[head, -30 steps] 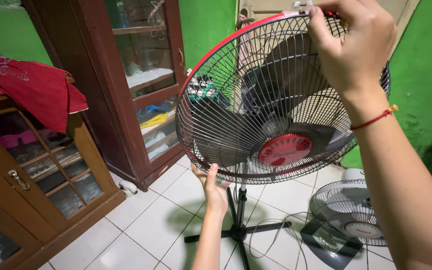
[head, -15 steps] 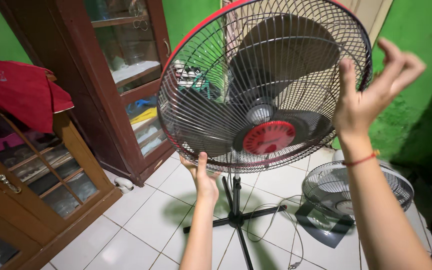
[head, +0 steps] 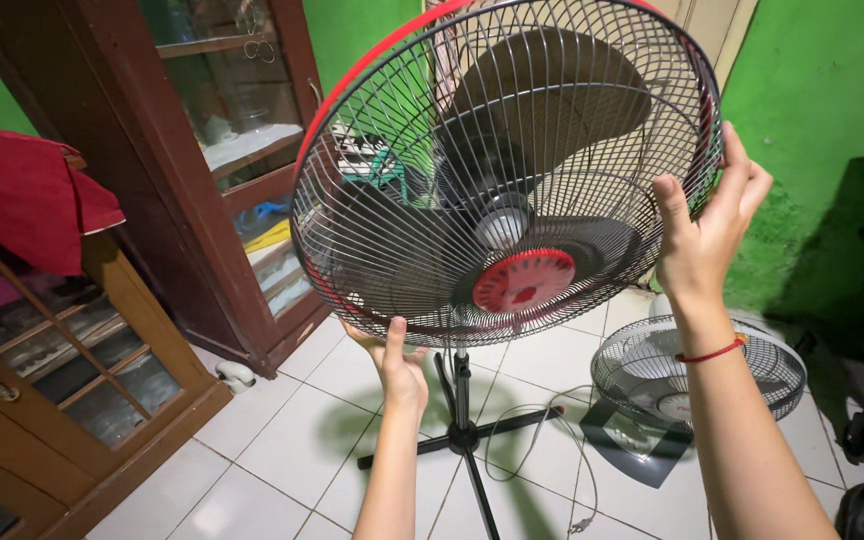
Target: The person assembles a standing electric fan by attaching the front protective cage and securing it with a screwdriver. They align the cage, insert the screw, and tighten it to complete the assembly.
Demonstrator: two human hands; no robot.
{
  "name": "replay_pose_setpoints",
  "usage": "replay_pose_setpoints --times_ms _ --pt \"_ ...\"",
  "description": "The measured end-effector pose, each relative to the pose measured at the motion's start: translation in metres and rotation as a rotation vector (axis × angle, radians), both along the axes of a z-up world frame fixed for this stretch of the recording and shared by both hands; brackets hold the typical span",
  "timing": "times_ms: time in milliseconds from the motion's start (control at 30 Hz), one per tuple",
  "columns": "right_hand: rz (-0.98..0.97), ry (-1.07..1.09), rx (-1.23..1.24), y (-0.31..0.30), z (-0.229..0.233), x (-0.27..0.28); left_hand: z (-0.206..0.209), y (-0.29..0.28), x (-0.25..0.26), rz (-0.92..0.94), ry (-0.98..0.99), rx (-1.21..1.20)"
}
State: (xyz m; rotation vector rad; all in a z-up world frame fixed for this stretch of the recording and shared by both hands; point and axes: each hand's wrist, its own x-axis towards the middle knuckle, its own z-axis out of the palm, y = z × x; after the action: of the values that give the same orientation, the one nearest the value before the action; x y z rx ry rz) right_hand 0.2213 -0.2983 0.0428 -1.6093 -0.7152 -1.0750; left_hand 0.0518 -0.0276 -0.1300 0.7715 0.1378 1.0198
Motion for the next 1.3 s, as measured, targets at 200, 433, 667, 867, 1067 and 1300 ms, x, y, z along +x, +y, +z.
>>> replay_pose_setpoints --times_ms 200,433,667,867,1067,1300 --pt "0.032 -0.005 0.004 0.000 0.001 -0.001 -0.003 0.001 0.004 0.021 0.006 -0.024" --pt "-0.027 0.052 -0.003 0.003 0.018 -0.011 0.037 -0.013 -0.015 0.152 0.068 0.037" --pt "0.050 -0.118 -0.136 -0.007 0.054 -0.024 0.075 0.005 -0.043 0.651 0.163 0.754" --pt "0.052 -0.147 -0.255 -0.003 0.080 -0.036 0.096 0.006 -0.045 0.741 0.303 0.799" --pt "-0.076 -0.023 -0.290 0.010 0.111 -0.050 0.090 0.006 -0.041 0.742 0.260 0.782" --pt "-0.061 -0.096 -0.203 0.030 0.109 -0.047 0.073 -0.006 -0.028 0.867 0.326 0.762"
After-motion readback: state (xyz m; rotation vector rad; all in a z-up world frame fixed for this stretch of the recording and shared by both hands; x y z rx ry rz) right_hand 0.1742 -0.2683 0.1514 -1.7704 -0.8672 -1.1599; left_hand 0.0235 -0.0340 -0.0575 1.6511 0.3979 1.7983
